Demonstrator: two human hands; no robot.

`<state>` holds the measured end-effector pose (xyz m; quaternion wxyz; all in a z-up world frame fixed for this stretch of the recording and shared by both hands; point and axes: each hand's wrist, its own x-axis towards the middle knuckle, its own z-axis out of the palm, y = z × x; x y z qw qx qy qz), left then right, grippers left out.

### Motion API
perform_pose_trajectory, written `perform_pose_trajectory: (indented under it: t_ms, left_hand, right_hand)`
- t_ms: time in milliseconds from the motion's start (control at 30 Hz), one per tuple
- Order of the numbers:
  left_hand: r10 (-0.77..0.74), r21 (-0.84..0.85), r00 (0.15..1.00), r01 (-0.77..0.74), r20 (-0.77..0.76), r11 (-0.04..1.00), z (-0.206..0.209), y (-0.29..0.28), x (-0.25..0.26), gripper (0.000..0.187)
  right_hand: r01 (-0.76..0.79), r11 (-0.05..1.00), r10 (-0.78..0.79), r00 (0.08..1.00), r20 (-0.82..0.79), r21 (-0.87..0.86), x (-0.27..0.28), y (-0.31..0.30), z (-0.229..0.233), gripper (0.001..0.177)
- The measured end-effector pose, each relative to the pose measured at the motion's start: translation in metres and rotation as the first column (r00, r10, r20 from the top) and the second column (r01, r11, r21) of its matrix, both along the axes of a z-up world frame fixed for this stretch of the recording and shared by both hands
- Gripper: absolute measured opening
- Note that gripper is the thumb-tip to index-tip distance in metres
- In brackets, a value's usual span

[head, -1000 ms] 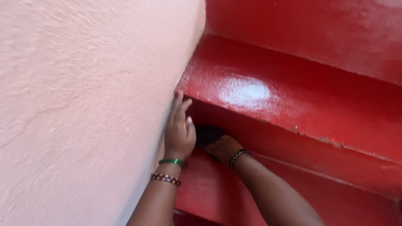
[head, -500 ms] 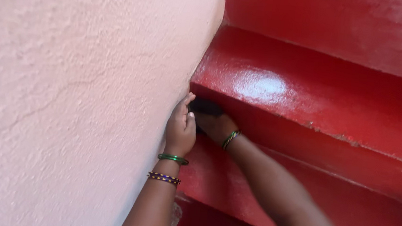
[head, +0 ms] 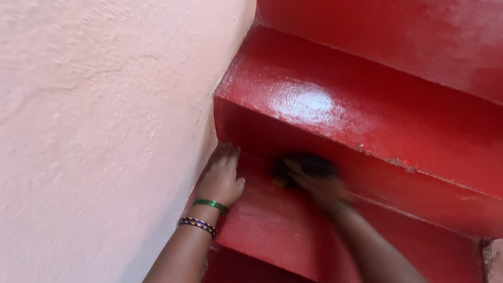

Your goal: The person wipes the red steps of a staircase with a cloth, periodically dipping the cloth into a bucket of water and wringing it out by hand.

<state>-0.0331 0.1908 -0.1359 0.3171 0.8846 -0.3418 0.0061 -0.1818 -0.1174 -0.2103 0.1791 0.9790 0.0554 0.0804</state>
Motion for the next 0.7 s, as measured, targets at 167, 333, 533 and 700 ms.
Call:
perform_pose_trajectory:
  t_ms: [167, 333, 533, 700]
  left_hand:
    - [-0.046, 0.292, 0.976, 0.108, -0.211, 0.95, -0.047, 0.002, -0.007, 0.08]
    - [-0.053, 0.459, 0.995, 0.084, -0.081, 0.884, -0.062, -0.015, -0.012, 0.069]
    - [0.021, 0.747, 0.98, 0.135, -0.196, 0.651, -0.057, -0.061, -0.015, 0.072]
    - [0.039, 0.674, 0.997, 0.015, -0.066, 0.738, -0.078, -0.067, -0.013, 0.062]
  right_hand:
    - [0.636, 0.724, -0.686, 0.619, -0.383, -0.267, -0.123, -0.048, 0.055, 0.058]
    - [0.35, 0.857, -0.377, 0.926, 0.003, -0.379, -0.041, -0.028, 0.019, 0.068]
    - [-0.159, 0.979, 0.144, 0.982, 0.12, 0.126, 0.152, 0.107, 0.008, 0.055]
    - [-0.119, 0.993, 0.121, 0.966, 0.227, -0.023, 0.075, 0.052, 0.086, 0.05]
